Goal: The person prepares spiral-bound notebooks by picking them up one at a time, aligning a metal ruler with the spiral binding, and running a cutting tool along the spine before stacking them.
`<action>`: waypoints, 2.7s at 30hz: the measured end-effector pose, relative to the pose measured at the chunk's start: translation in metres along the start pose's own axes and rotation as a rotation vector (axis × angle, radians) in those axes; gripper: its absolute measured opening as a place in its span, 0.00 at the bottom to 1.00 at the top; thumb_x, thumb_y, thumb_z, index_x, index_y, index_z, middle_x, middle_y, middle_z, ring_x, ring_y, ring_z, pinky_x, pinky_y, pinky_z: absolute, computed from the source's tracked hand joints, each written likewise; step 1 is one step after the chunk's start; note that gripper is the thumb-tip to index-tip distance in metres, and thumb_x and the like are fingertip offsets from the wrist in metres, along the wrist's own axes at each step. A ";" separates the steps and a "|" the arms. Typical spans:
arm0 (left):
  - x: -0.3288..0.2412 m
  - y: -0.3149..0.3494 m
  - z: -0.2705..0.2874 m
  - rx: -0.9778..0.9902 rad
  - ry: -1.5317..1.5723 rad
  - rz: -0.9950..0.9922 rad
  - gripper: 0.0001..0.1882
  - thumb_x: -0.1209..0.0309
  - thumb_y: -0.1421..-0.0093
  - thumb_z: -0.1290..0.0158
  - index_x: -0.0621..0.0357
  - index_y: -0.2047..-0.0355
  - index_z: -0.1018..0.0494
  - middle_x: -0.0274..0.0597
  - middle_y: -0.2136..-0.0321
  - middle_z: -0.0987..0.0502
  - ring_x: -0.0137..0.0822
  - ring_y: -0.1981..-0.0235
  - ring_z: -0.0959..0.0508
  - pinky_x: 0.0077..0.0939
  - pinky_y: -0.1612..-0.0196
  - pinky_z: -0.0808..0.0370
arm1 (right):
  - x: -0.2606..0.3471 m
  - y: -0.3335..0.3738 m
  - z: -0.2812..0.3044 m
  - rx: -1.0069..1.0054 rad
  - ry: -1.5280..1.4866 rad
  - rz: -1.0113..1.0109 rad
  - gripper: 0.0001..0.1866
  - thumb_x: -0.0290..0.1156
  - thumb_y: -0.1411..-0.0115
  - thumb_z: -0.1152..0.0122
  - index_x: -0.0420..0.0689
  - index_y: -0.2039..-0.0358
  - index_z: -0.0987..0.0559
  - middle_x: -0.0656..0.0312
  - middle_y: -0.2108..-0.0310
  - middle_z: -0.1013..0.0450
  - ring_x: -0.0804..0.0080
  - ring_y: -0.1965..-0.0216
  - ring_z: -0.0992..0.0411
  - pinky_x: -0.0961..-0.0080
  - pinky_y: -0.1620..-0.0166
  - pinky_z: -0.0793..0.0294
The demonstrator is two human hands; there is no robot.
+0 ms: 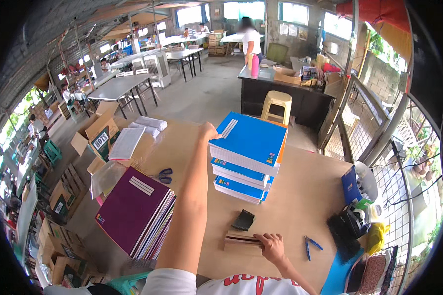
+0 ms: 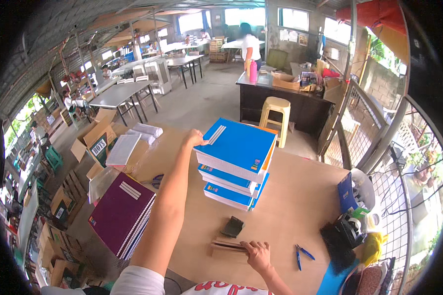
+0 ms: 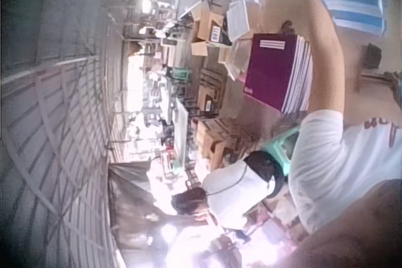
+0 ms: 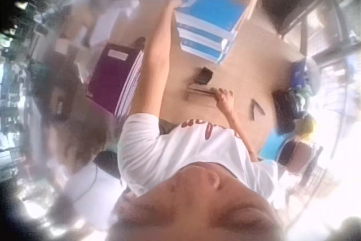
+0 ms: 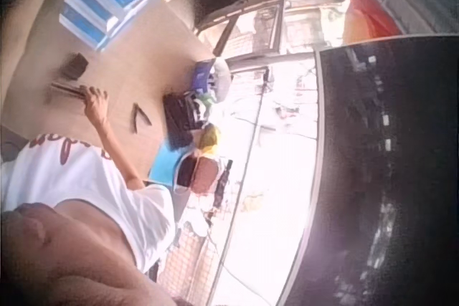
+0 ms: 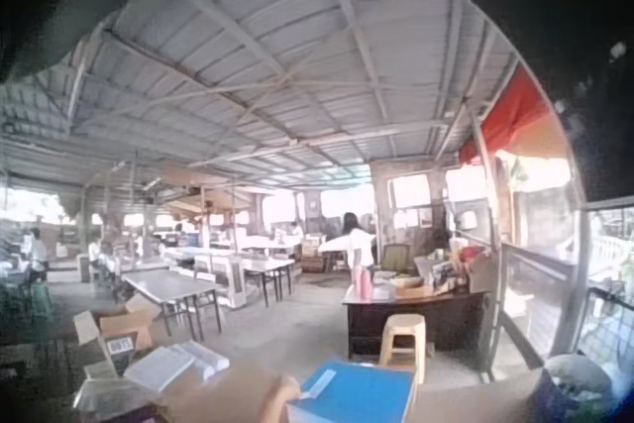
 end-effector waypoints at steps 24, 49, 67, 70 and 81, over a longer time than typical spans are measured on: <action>-0.068 0.251 0.063 -0.270 0.968 -0.499 0.27 0.76 0.38 0.44 0.59 0.38 0.36 0.43 0.46 0.25 0.36 0.49 0.23 0.32 0.48 0.26 | -0.001 -0.103 0.235 -0.705 -1.189 0.085 0.08 0.27 0.43 0.29 0.39 0.65 0.19 0.63 0.69 0.22 0.75 0.68 0.25 0.76 0.62 0.24; 0.060 0.435 -0.243 -0.050 1.385 -0.151 0.31 0.83 0.41 0.45 0.63 0.38 0.40 0.46 0.44 0.29 0.37 0.43 0.27 0.34 0.43 0.27 | -0.007 -0.028 0.050 -0.021 -0.629 0.071 0.13 0.28 0.42 0.30 0.41 0.57 0.18 0.57 0.62 0.20 0.70 0.64 0.22 0.72 0.60 0.23; -0.197 0.483 -0.106 -0.139 0.239 -0.694 0.30 0.70 0.41 0.42 0.48 0.37 0.34 0.42 0.43 0.31 0.46 0.37 0.35 0.61 0.31 0.60 | -0.061 0.059 0.018 -0.226 -0.832 -0.073 0.21 0.27 0.49 0.26 0.44 0.52 0.19 0.59 0.57 0.19 0.68 0.57 0.23 0.70 0.53 0.24; -0.200 0.486 -0.109 -0.251 0.241 -0.753 0.25 0.73 0.41 0.43 0.45 0.42 0.29 0.34 0.51 0.26 0.40 0.45 0.28 0.60 0.31 0.57 | -0.183 0.095 0.051 -0.301 -0.595 -0.529 0.20 0.25 0.48 0.29 0.46 0.52 0.18 0.58 0.58 0.19 0.64 0.59 0.23 0.68 0.57 0.23; -0.248 0.482 -0.100 -0.314 0.302 -0.703 0.12 0.60 0.45 0.42 0.44 0.61 0.26 0.29 0.69 0.25 0.35 0.64 0.25 0.40 0.52 0.39 | -0.318 0.139 0.124 -0.696 0.431 -0.490 0.12 0.26 0.43 0.39 0.45 0.57 0.27 0.54 0.63 0.30 0.51 0.60 0.29 0.56 0.57 0.28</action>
Point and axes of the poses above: each hand's wrist, its own y-axis away from the middle knuckle, its own z-axis out of the back of the hand, x = y × z, the point moved 6 cm from there along -y, towards the middle knuckle
